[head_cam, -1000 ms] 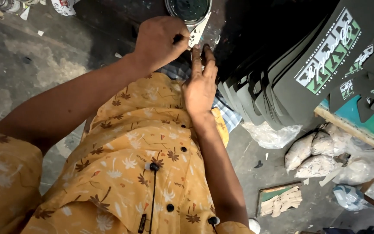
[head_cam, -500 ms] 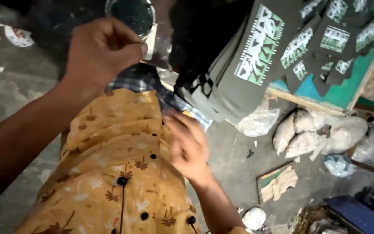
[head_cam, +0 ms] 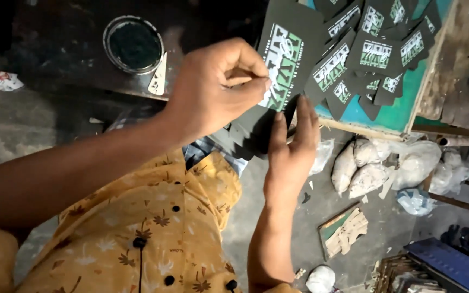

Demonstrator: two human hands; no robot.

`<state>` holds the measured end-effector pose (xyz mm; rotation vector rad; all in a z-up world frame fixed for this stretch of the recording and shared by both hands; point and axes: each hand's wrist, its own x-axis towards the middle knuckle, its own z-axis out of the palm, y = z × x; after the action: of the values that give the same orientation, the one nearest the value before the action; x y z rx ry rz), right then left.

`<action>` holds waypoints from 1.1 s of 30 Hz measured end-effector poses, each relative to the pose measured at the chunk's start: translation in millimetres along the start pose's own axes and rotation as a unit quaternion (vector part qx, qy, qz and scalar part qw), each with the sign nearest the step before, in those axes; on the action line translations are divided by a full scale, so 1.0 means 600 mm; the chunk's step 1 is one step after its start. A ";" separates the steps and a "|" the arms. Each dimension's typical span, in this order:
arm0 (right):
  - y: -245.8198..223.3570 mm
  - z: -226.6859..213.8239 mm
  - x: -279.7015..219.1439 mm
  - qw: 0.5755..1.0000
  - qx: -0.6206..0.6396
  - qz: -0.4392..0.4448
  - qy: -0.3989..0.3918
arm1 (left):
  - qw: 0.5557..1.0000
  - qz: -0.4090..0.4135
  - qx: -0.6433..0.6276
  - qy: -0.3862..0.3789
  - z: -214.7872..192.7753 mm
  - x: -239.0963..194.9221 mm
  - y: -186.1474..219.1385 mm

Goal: Cleaning excess ink or debris from printed labels using a needle tool.

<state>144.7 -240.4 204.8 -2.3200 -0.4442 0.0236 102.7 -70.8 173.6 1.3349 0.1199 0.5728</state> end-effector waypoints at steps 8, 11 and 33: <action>-0.023 0.003 -0.023 0.998 -0.054 -0.030 0.026 | 0.997 -0.026 -0.069 -0.003 0.006 -0.006 -0.009; -0.033 0.000 -0.039 0.998 -0.032 -0.038 0.038 | 0.996 -0.026 -0.080 0.005 0.008 -0.016 -0.004; 0.036 0.010 0.016 0.998 0.035 -0.020 0.058 | 0.995 -0.042 -0.093 0.001 0.021 -0.060 0.020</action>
<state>159.7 -246.9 186.6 -2.2303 -0.4234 -0.1131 72.9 -97.0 179.4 1.1431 0.1211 0.5006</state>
